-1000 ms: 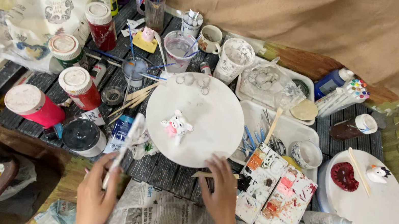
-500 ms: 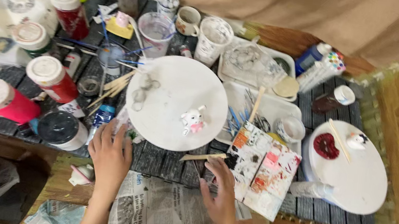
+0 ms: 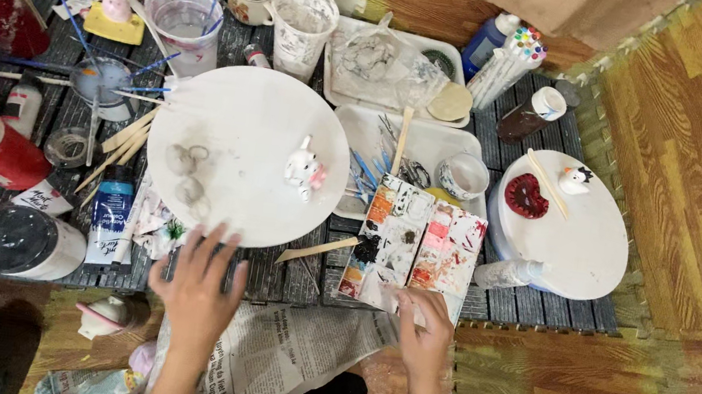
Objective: The person paints a small white ceramic figurine using a fine brush and black paint. They outline and fill in details on the figurine's face and body while holding it in their left hand.
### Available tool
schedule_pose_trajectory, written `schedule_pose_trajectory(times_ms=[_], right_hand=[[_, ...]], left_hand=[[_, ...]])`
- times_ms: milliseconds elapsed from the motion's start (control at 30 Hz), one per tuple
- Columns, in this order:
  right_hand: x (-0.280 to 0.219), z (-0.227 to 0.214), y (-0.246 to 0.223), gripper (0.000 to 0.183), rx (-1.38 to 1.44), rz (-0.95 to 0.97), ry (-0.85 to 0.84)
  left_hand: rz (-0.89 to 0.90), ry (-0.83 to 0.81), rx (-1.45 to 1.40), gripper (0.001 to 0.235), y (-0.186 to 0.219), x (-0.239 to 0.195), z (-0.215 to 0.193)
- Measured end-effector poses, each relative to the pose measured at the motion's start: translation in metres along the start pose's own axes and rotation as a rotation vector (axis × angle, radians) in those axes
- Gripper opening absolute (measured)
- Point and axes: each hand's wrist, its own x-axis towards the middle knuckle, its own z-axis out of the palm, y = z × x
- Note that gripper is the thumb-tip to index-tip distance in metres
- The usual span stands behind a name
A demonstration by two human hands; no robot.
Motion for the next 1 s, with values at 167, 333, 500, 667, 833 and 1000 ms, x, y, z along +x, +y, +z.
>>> schedule_pose_trajectory(times_ms=[167,333,500,667,833,1000], right_hand=[[0.001,0.026,-0.013,0.013,0.007,0.024,-0.079],[-0.001,0.041,-0.026,0.014,0.026,0.018,-0.1],[0.008,0.05,-0.043,0.014,-0.072,-0.176,-0.2],[0.028,0.057,-0.07,0.014,-0.096,-0.379,-0.228],[0.048,0.067,-0.087,0.013,0.031,-0.269,-0.221],[0.053,0.089,-0.098,0.009,0.117,-0.174,-0.128]], left_hand=[[-0.029,-0.058,-0.101,0.052,-0.026,-0.001,-0.008],[-0.052,-0.082,-0.027,0.061,-0.023,-0.003,-0.015],[0.026,-0.067,-0.258,0.055,-0.01,-0.016,-0.004],[0.121,-0.034,-0.297,0.042,-0.019,-0.015,-0.027],[-0.03,0.07,-0.301,0.047,-0.04,0.033,-0.082],[-0.043,0.096,-0.138,0.023,-0.068,0.11,-0.107]])
